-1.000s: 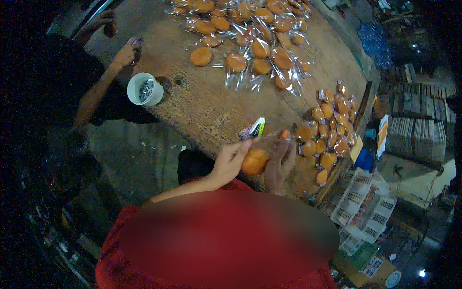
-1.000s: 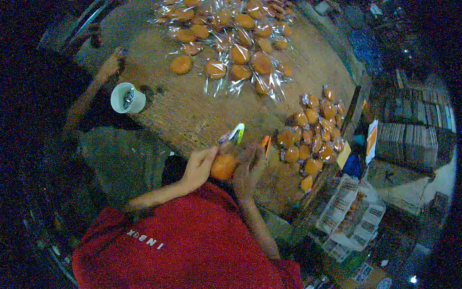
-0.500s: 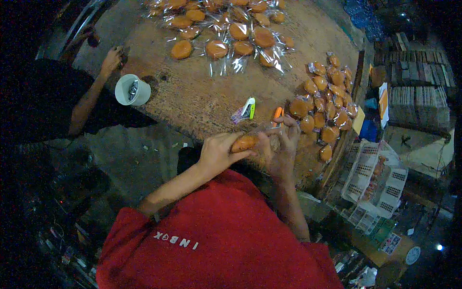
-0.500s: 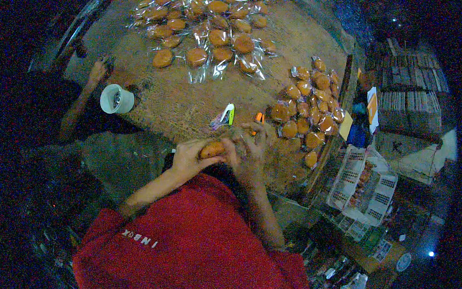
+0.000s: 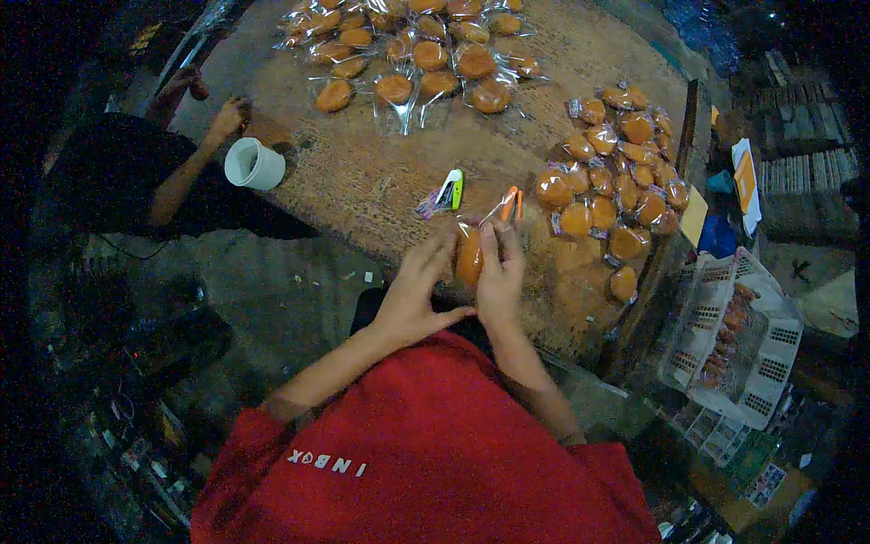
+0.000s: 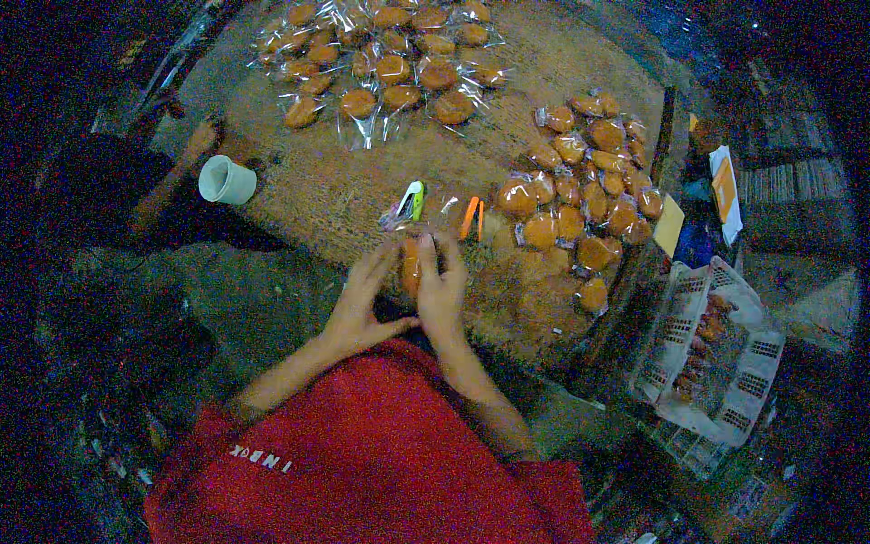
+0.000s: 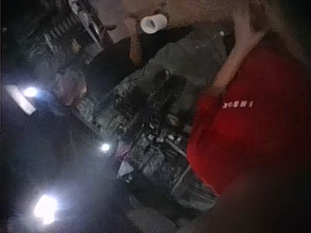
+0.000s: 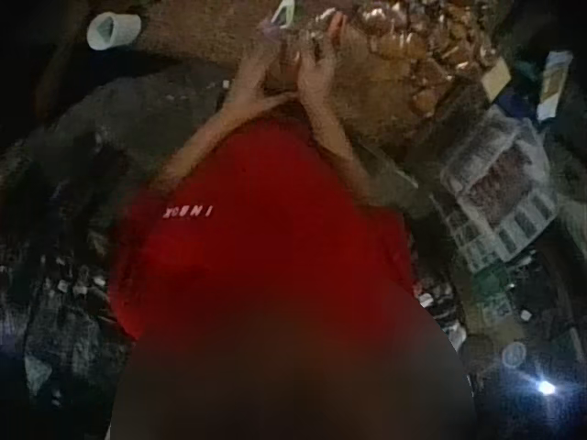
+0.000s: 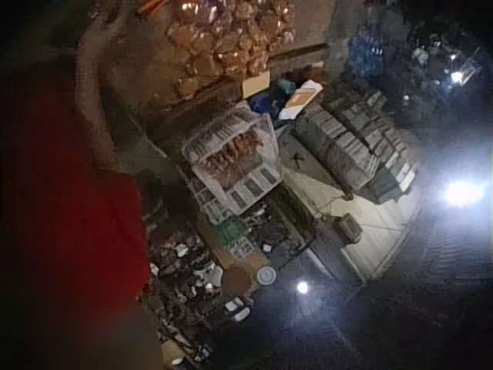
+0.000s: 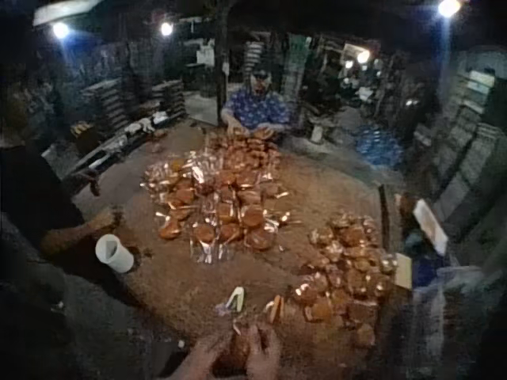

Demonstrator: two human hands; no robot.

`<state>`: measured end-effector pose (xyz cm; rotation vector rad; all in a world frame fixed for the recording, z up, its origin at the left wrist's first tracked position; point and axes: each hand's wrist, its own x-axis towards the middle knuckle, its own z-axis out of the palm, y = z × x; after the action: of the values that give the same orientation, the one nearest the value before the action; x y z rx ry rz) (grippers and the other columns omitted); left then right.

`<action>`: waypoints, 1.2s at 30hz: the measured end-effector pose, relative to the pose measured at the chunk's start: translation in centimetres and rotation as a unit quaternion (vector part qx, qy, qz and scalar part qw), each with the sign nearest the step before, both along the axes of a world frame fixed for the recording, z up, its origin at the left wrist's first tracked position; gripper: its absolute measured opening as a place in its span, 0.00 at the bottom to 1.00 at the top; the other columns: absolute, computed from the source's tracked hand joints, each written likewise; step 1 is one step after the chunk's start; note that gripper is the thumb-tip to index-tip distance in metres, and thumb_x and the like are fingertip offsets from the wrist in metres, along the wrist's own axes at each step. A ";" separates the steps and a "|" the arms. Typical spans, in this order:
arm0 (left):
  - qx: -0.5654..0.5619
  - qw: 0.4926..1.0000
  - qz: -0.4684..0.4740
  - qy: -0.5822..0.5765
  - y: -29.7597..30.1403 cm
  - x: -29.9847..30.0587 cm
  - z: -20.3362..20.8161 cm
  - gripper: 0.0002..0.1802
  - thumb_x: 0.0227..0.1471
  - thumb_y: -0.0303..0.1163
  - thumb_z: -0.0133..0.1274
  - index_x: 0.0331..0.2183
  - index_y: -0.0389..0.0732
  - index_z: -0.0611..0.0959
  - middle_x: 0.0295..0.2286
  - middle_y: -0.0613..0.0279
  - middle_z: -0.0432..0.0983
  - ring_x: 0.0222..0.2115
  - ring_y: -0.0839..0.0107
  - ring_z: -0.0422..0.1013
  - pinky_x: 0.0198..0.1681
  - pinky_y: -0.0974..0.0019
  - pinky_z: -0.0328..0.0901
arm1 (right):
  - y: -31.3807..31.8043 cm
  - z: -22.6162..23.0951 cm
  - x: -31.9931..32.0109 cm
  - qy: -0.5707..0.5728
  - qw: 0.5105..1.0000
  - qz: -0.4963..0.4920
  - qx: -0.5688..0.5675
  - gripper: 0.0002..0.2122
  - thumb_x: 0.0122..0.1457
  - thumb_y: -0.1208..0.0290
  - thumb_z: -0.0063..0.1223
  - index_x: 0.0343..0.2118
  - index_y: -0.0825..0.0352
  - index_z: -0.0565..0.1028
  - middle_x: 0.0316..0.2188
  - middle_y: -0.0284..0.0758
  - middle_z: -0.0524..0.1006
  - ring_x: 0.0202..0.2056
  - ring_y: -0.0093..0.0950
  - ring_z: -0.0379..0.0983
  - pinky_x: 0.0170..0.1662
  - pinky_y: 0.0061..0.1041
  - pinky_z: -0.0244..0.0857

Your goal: The person places round buns into clear plastic bags, seals each bag with a handheld stapler, and stacks the sealed packages on the table. The person then gathers the sealed buns and places them into a white plastic crate.

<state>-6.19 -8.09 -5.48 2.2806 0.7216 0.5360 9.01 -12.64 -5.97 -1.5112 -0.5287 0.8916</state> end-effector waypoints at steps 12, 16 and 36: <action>-0.370 0.903 0.205 -0.078 -3.0 2.3 3.1 0.24 0.64 0.42 0.53 0.51 0.30 0.79 0.41 0.58 0.82 0.45 0.69 0.75 0.53 0.66 0.67 | -3.3 -0.5 0.7 0.013 1.000 0.020 -0.016 0.13 0.72 0.60 0.43 0.48 0.65 0.67 0.38 0.30 0.68 0.41 0.21 0.64 0.48 0.24 0.61; -0.416 0.877 0.167 -0.173 -2.4 1.8 1.3 0.25 0.67 0.41 0.48 0.52 0.29 0.78 0.45 0.54 0.81 0.48 0.67 0.73 0.56 0.62 0.65 | -2.8 -1.1 0.4 -0.125 0.988 -0.090 0.028 0.13 0.72 0.59 0.44 0.43 0.65 0.71 0.34 0.27 0.69 0.37 0.17 0.64 0.44 0.21 0.62; -0.331 0.935 0.029 -0.124 8.5 -6.3 1.3 0.21 0.67 0.36 0.45 0.54 0.34 0.79 0.49 0.56 0.80 0.50 0.68 0.73 0.56 0.65 0.64 | 4.3 -0.1 -8.6 -0.221 0.963 -0.141 0.066 0.13 0.71 0.66 0.45 0.31 0.68 0.71 0.25 0.28 0.69 0.28 0.20 0.64 0.35 0.21 0.63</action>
<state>-12.50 0.40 -4.23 1.5382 0.7098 0.5003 0.39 -8.33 -6.09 -1.6171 -0.6599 0.2883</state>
